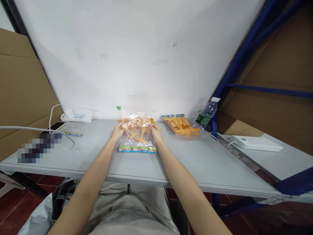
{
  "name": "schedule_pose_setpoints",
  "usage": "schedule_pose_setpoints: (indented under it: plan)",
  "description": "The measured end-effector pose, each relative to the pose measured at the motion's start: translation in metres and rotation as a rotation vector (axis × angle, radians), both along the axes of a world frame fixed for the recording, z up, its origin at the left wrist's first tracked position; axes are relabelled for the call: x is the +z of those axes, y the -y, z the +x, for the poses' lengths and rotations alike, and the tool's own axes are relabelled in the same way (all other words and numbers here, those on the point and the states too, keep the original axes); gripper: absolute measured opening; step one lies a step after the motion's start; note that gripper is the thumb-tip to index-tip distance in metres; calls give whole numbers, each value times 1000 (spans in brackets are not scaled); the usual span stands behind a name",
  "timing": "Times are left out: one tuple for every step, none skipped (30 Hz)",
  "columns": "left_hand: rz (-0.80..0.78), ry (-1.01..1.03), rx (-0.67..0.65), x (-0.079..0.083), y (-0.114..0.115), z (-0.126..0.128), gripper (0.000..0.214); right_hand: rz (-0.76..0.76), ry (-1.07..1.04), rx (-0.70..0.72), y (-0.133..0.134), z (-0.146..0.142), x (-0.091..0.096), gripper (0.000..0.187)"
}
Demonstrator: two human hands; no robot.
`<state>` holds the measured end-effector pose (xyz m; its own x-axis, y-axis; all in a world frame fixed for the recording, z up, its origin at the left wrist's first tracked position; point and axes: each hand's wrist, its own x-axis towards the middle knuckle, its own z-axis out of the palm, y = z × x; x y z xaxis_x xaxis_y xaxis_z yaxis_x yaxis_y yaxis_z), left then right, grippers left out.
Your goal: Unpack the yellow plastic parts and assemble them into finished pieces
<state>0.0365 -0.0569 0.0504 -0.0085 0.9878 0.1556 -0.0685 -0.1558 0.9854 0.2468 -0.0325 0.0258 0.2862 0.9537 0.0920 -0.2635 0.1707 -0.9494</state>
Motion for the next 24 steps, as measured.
schedule_pose_setpoints:
  plan:
    - [-1,-11,-6,0,0,0,82,3,4,4,0,0,0,31]
    - [-5,-22,-5,-1,0,0,84,5,2,10,0,1,0,32]
    - [-10,-29,1,-1,0,0,86,7,-3,19,0,1,0,33]
    - [-14,-34,10,-1,0,0,87,8,-7,28,0,1,1,33]
    - [-16,-35,22,-2,-1,0,88,8,-11,34,0,1,2,34]
    - [-15,-33,37,-2,-1,0,89,4,-14,36,0,1,2,34]
    - [-12,-28,54,-2,-2,0,90,-1,-17,34,1,1,3,34]
    - [-5,-22,71,-2,-3,-1,90,-8,-22,30,1,1,4,34]
    - [4,-14,86,-2,-4,-1,90,-16,-28,24,1,2,4,34]
    - [14,-4,97,-2,-4,-2,90,-21,-33,18,2,2,5,35]
    - [25,7,101,-2,-5,-3,90,-23,-39,15,2,2,5,35]
    - [40,19,98,-2,-6,-4,90,-24,-45,15,3,3,5,36]
    - [57,31,93,-2,-7,-5,90,-23,-52,19,3,3,6,37]
    - [72,39,90,-3,-7,-5,88,-24,-58,25,4,3,6,37]
    - [83,41,88,-3,-8,-6,86,-26,-65,31,4,2,6,37]
    - [88,39,90,-3,-8,-6,82,-28,-72,34,4,2,6,36]
    - [90,32,96,-4,-8,-6,77,-32,-78,32,5,2,6,35]
    - [88,22,105,-4,-8,-6,73,-35,-83,29,5,2,7,34]
    - [86,12,112,-4,-8,-6,70,-36,-88,25,5,1,7,33]
    - [88,3,119,-4,-8,-5,68,-36,-93,23,5,1,7,32]
    - [92,-6,123,-4,-8,-5,68,-36,-99,21,5,1,7,32]
    - [97,-14,126,-4,-8,-4,67,-37,-104,20,5,1,8,31]
    - [101,-23,130,-4,-8,-4,67,-37,-107,21,5,0,8,31]
    - [106,-34,141,-4,-7,-4,66,-38,-109,22,5,0,9,31]
